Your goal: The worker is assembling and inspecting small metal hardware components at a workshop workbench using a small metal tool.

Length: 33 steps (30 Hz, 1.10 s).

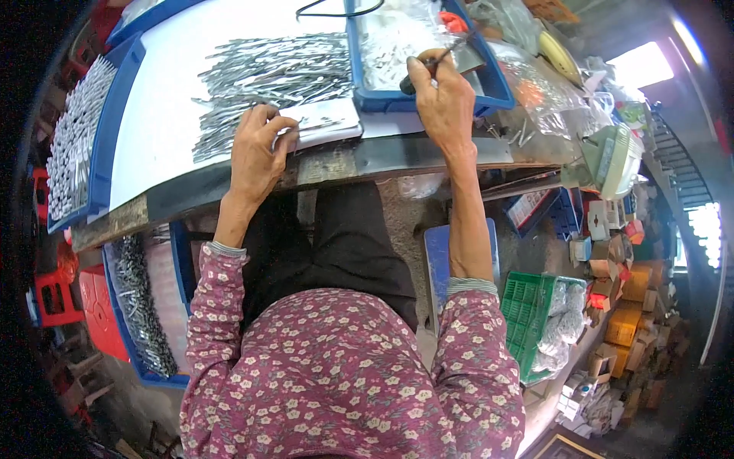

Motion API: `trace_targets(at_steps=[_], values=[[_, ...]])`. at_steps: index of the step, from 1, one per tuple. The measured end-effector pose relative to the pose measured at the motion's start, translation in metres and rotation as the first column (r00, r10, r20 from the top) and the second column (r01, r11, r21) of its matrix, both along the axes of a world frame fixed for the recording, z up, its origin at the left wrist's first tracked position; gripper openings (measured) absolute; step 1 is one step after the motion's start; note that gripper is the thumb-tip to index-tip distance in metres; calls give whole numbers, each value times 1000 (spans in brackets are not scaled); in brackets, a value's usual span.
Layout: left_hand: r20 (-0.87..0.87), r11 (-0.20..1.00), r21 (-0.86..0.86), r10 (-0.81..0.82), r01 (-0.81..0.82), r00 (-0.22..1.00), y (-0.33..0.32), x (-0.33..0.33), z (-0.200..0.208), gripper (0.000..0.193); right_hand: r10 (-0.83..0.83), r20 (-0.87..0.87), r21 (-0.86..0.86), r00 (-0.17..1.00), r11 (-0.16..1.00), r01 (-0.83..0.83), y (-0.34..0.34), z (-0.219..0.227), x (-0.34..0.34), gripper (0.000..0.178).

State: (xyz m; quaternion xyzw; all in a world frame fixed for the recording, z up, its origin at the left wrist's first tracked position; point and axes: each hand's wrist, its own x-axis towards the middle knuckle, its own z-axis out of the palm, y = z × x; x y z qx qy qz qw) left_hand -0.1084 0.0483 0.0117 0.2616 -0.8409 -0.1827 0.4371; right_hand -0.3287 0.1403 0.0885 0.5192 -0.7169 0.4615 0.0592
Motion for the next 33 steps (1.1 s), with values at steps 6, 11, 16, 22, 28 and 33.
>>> trace_targets(at_steps=[6,11,16,22,28,33], values=[[49,999,-48,-1,3,999,1,-10,-1,7,57,-88,92,994,995,-49,-14,-7,-17,16],[42,999,-33,-12,13,999,-1,-16,-6,7,122,29,172,992,977,-125,-12,-7,-4,17],[61,999,-51,2,1,998,-3,-15,-7,7,194,135,130,972,969,-211,-15,-9,0,17],[45,999,-52,-9,11,999,-3,-15,-8,8,157,141,104,978,980,-172,-15,-6,-5,18],[-52,1000,-30,-9,8,999,2,-3,1,7,-7,-102,225,995,974,30,-36,-12,-30,20],[-155,995,1,95,-96,983,9,38,11,8,88,-367,319,926,947,36,-54,-26,-52,18]])
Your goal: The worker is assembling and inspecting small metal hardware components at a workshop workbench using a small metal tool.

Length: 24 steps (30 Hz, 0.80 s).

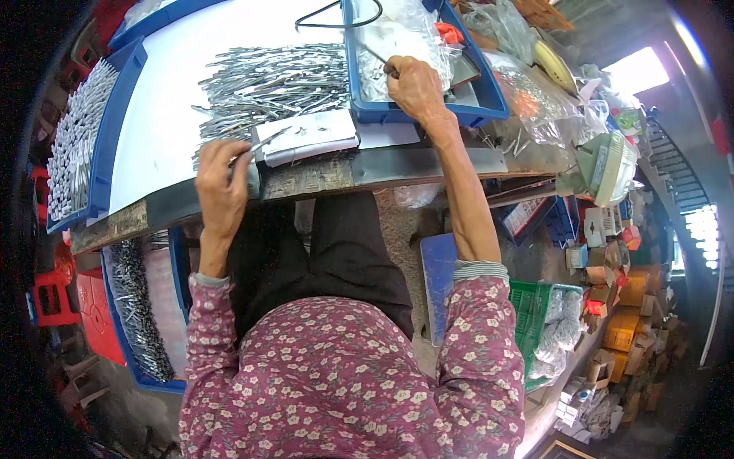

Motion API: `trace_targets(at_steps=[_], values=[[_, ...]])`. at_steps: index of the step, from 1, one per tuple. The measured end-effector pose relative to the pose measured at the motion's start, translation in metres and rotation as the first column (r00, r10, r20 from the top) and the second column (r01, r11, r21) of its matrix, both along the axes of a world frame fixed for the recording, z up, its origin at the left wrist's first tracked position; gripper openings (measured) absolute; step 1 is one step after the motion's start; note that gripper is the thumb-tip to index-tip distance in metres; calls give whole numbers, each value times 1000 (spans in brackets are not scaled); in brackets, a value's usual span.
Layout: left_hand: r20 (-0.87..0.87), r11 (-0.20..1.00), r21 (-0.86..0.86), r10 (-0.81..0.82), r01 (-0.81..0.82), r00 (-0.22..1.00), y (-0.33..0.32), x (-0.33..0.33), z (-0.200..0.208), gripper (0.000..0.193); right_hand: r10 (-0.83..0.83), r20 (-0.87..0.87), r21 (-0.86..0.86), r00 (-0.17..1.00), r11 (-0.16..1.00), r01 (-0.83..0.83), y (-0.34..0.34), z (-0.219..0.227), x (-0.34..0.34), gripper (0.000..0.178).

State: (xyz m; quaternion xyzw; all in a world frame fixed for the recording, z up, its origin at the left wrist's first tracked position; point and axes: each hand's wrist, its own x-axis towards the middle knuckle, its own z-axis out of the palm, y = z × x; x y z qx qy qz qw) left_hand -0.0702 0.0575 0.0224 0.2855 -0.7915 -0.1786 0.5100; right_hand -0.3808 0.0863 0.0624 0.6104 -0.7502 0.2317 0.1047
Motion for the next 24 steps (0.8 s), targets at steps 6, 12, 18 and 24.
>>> trace_targets(at_steps=[6,12,18,24], values=[[81,938,175,289,-299,954,18,91,-9,7,91,-128,282,988,958,-52,-27,-8,0,20],[79,804,269,531,-531,844,18,182,-63,8,-21,-195,465,981,878,111,-42,-5,-5,15],[142,696,393,600,-601,787,17,237,-103,11,14,-239,453,971,886,99,-38,-6,-1,24],[165,606,539,605,-584,779,25,269,-152,11,61,-200,474,978,879,42,-33,2,5,22]])
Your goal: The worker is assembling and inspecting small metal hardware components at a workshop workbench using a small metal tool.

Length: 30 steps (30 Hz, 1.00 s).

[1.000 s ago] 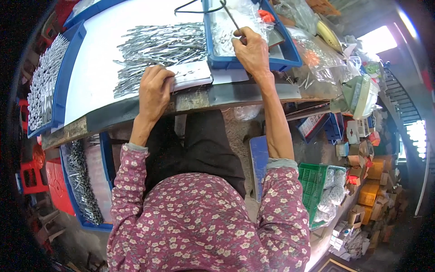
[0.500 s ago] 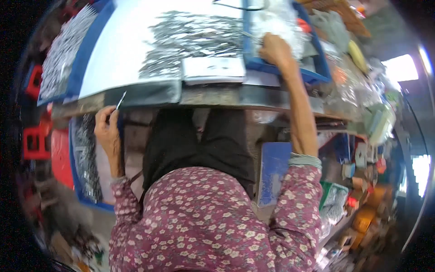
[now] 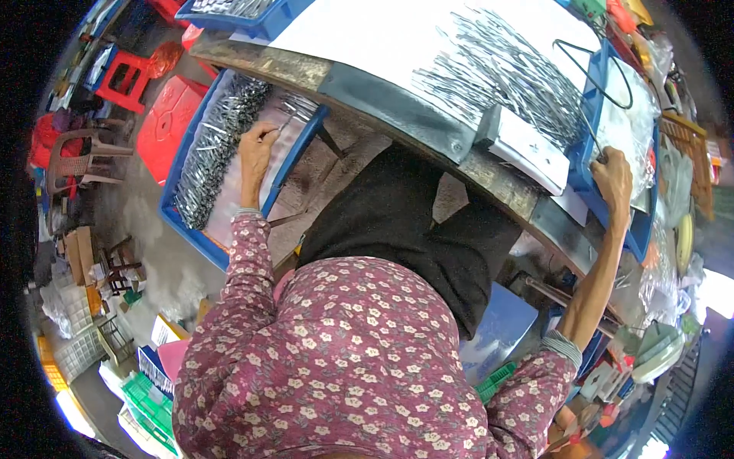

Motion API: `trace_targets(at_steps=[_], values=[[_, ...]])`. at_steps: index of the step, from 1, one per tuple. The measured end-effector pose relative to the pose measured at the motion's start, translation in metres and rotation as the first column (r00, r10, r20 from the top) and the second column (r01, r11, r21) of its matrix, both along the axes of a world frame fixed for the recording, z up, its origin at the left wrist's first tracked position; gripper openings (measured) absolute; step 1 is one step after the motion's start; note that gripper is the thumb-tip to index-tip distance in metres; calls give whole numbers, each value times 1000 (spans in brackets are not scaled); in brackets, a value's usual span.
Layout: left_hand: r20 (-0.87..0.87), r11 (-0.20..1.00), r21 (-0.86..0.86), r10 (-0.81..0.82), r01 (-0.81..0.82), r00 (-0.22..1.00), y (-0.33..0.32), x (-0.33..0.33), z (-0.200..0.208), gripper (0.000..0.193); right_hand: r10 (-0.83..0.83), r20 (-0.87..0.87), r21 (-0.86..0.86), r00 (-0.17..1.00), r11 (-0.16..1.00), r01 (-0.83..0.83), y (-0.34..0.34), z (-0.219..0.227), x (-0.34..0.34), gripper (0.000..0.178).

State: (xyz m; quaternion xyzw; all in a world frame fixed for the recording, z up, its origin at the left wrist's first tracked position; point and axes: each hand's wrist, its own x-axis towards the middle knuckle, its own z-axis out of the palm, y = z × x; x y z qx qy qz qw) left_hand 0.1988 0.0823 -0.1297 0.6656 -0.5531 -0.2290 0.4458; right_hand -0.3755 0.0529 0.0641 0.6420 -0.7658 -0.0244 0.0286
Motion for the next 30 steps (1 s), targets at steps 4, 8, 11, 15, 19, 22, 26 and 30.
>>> trace_targets(at_steps=[4,8,11,15,19,22,26,30], values=[[-78,990,111,94,-85,993,-8,11,-42,14,74,-2,-49,997,996,-74,10,7,6,18],[-115,954,248,203,-170,972,-29,12,-67,15,106,-29,-118,994,987,-109,21,16,14,15],[-163,914,344,284,-216,945,-40,5,-63,15,167,-23,-236,986,957,-168,27,14,6,17],[-203,930,325,248,-174,947,-52,-7,-55,9,114,5,-285,993,953,-108,32,16,8,18],[-237,861,454,367,-231,900,-63,-27,-43,11,99,150,-320,984,946,-46,37,14,7,18],[75,917,188,344,-352,936,-70,-29,-60,23,167,248,-406,954,912,-54,37,10,2,15],[99,944,-23,330,-330,939,-73,-26,-70,20,212,535,-436,818,898,53,41,14,10,12],[-493,970,145,244,-197,835,-46,-49,3,22,139,791,-360,595,893,270,51,22,45,11]])
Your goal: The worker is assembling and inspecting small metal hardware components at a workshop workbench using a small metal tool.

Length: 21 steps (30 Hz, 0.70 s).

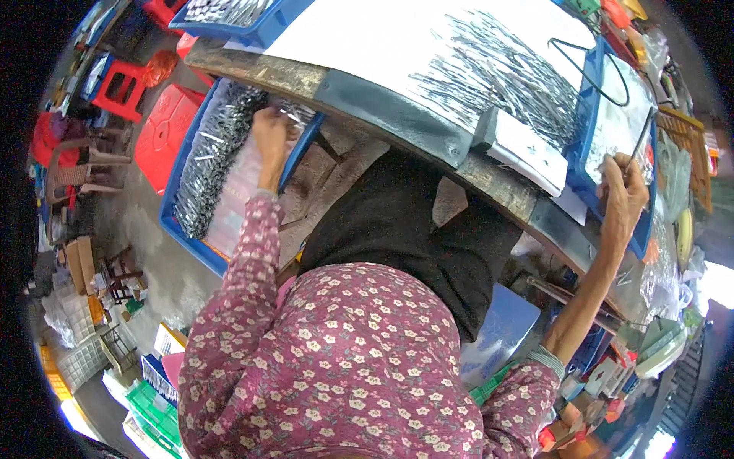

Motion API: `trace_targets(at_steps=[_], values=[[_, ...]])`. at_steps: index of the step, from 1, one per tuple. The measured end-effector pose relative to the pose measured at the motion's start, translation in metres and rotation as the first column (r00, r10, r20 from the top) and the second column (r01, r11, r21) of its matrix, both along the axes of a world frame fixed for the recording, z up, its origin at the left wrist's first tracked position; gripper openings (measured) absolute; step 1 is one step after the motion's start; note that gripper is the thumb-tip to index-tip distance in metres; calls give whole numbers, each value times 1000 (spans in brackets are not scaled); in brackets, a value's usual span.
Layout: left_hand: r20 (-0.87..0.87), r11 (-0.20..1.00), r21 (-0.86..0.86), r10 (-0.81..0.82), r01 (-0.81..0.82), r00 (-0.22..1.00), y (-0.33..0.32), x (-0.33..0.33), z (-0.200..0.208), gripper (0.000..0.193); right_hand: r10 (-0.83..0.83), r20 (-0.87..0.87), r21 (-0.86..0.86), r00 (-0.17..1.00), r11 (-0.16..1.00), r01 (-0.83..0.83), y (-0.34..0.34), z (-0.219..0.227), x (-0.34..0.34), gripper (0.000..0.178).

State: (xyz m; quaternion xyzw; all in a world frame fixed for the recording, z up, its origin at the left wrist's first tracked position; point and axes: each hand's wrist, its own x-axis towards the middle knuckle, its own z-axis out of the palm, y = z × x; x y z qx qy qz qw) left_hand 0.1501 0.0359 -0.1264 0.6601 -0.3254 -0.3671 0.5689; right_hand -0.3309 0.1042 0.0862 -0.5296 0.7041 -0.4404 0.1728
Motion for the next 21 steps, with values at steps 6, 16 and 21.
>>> trace_targets(at_steps=[6,16,21], values=[[-205,740,-672,-136,-38,969,45,-30,134,23,95,279,-1,956,995,-99,10,2,51,13],[305,-191,-832,-942,521,142,121,-19,293,32,158,381,-29,911,987,-159,37,-4,71,12],[174,138,-843,-845,520,506,155,-62,319,14,165,478,-24,863,984,-175,48,-12,77,11]])
